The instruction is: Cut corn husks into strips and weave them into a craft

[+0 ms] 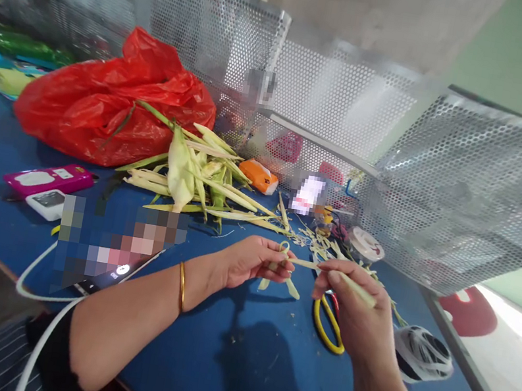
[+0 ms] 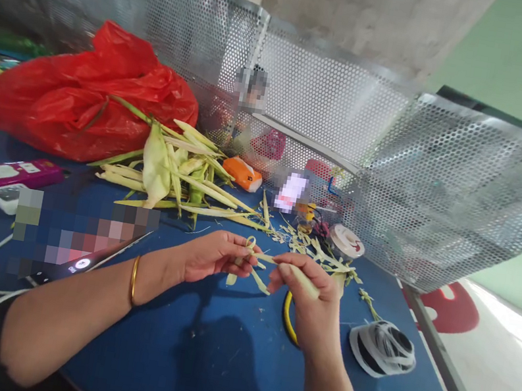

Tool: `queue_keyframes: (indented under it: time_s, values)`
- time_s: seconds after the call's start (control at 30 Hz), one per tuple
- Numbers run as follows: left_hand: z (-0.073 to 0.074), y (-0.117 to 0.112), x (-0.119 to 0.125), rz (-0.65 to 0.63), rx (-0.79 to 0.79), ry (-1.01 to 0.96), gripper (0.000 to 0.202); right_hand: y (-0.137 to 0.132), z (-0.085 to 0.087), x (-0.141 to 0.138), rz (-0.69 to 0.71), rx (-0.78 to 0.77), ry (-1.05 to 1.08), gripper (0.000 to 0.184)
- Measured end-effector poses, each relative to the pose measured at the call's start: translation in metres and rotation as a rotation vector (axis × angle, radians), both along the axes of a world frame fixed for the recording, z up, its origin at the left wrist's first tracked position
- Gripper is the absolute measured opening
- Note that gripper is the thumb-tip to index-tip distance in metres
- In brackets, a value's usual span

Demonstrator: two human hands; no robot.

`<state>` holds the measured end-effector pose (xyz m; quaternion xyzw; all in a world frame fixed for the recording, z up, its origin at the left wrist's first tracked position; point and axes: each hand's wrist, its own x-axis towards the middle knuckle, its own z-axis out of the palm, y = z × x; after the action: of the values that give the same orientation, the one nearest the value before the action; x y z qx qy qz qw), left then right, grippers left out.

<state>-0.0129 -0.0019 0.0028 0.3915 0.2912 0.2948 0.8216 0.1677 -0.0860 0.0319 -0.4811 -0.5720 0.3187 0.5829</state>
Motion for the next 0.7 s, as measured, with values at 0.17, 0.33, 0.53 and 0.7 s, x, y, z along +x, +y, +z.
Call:
queue_keyframes:
  time_s: [0.17, 0.33, 0.53, 0.7]
  values:
    - [-0.001, -0.003, 0.001, -0.028, 0.027, 0.046, 0.014, -0.001, 0.0, -0.004, -0.256, 0.338, -0.238, 0.018]
    - [-0.001, -0.01, 0.005, -0.129, 0.03, 0.079, 0.019, 0.001, -0.001, -0.015, -0.135, 0.21, 0.112, 0.02]
    - [-0.004, -0.012, 0.007, -0.157, 0.03, 0.055, 0.025, 0.001, 0.002, -0.016, -0.084, 0.069, 0.267, 0.043]
    - [-0.003, -0.013, 0.007, -0.165, 0.029, 0.048, 0.026, 0.005, -0.005, -0.016, -0.182, 0.127, 0.164, 0.02]
